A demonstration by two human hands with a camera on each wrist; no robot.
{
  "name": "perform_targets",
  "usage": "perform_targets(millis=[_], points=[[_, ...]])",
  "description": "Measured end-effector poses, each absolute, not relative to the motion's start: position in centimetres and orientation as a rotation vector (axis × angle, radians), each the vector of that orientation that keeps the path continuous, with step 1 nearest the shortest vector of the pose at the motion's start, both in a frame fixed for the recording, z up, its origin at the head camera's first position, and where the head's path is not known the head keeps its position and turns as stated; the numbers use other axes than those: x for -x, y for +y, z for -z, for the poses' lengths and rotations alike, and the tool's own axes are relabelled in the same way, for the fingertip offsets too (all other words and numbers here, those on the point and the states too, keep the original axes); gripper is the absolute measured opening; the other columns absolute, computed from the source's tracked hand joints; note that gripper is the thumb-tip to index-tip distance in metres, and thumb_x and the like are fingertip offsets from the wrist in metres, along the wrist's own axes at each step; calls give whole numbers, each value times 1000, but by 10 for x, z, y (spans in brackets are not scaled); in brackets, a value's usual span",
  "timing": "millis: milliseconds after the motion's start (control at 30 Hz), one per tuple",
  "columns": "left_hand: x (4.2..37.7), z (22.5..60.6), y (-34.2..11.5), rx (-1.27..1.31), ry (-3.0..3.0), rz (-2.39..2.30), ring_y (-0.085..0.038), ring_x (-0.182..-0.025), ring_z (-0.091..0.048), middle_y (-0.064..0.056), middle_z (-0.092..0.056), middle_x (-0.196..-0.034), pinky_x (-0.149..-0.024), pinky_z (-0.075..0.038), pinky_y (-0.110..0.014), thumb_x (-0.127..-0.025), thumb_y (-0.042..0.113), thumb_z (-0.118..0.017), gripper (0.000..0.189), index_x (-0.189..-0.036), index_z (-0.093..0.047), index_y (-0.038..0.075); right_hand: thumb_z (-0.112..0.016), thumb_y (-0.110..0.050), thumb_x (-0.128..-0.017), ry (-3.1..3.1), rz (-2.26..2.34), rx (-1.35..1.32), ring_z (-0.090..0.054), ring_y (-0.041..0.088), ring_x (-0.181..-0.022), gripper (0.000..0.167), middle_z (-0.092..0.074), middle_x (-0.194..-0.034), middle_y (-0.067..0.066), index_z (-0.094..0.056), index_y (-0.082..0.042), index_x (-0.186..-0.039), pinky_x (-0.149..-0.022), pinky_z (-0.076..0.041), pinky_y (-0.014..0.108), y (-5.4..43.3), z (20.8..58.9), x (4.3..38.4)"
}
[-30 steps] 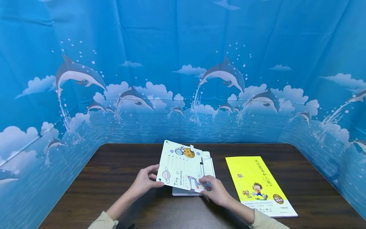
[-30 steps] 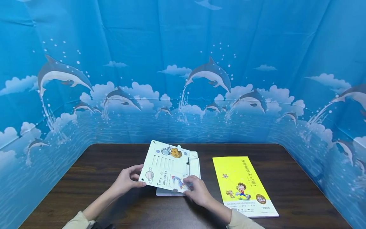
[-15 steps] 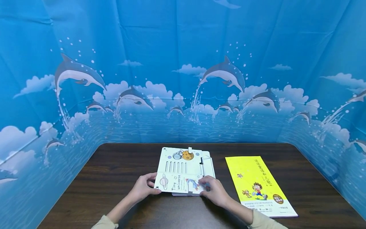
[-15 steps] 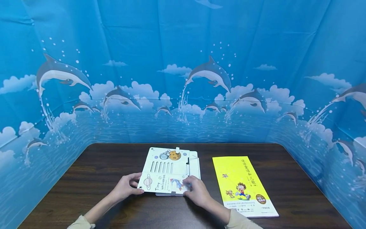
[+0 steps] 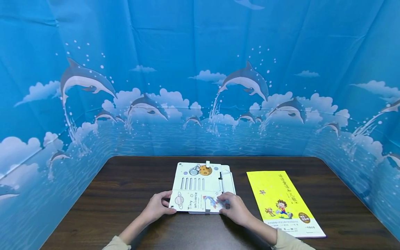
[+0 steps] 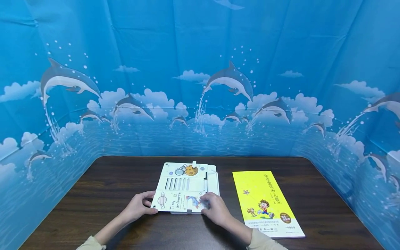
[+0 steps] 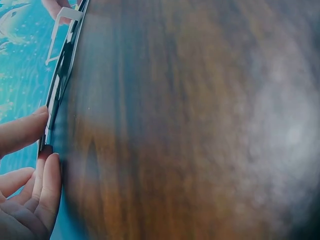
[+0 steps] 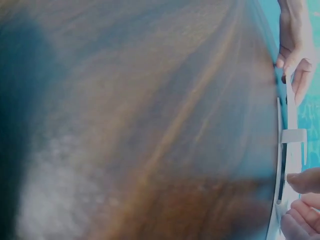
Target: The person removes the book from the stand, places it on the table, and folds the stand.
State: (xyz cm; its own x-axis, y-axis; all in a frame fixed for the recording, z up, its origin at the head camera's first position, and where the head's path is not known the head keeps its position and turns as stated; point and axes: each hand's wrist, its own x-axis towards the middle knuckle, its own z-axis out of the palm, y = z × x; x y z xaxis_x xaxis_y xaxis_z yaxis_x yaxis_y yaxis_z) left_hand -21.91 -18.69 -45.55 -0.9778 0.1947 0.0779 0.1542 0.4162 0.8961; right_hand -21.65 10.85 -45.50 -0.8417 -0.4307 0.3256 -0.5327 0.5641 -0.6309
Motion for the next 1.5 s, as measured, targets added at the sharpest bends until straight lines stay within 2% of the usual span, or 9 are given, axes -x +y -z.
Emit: perform_targets(millis=[167,433,567,833,1100,1300,1500], points=[[218,459,-186,-336,2610,-1637,-18,-68,-62,-19,-59,-101,-53,-47,-21,-61,-4,-78,68,-120,-46,-16,-70,2,-73,-2637,-1226,-785,-61,22,-82,26,-64,-93,12,-65,5,-98,-70,-53,33,114,449,217],[216,460,-185,-300,2645,-1618,-17,-67,-61,-17,-60,-100,-51,-46,-22,-61,-4,-78,68,-120,-48,-15,-72,-4,-74,-2632,-1219,-460,-60,16,-80,26,-64,-90,4,-65,-4,-99,-71,-52,28,133,449,230],[215,460,-185,-294,2648,-1611,-17,-67,-61,-17,-60,-100,-50,-46,-22,-61,-3,-79,68,-120,-48,-15,-69,-6,-78,-2672,-1245,-401,-59,13,-78,22,-65,-89,3,-66,-4,-99,-69,-50,23,141,457,234],[217,462,-185,-329,2622,-1636,-17,-67,-62,-18,-60,-100,-51,-47,-22,-61,-4,-78,68,-120,-47,-15,-67,-4,-80,-2690,-1249,-490,-60,15,-81,11,-68,-88,2,-69,-6,-90,-69,-49,22,143,465,239],[216,461,-184,-335,2610,-1636,-18,-67,-62,-19,-60,-100,-52,-47,-22,-62,-3,-78,68,-121,-46,-16,-66,-5,-80,-2722,-1229,-499,-59,14,-83,11,-68,-89,0,-70,-7,-91,-72,-48,24,145,466,240],[214,459,-186,-293,2630,-1626,-18,-67,-62,-18,-61,-99,-51,-47,-22,-61,-4,-78,69,-121,-46,-16,-67,-4,-80,-2722,-1200,-637,-60,16,-85,11,-68,-92,3,-70,-5,-90,-74,-50,26,144,462,245],[216,456,-187,-303,2637,-1632,-19,-68,-62,-18,-60,-99,-52,-47,-22,-62,-5,-78,68,-121,-46,-16,-67,0,-78,-2758,-1113,-763,-59,15,-77,12,-68,-86,5,-72,-2,-89,-65,-48,21,140,453,253]])
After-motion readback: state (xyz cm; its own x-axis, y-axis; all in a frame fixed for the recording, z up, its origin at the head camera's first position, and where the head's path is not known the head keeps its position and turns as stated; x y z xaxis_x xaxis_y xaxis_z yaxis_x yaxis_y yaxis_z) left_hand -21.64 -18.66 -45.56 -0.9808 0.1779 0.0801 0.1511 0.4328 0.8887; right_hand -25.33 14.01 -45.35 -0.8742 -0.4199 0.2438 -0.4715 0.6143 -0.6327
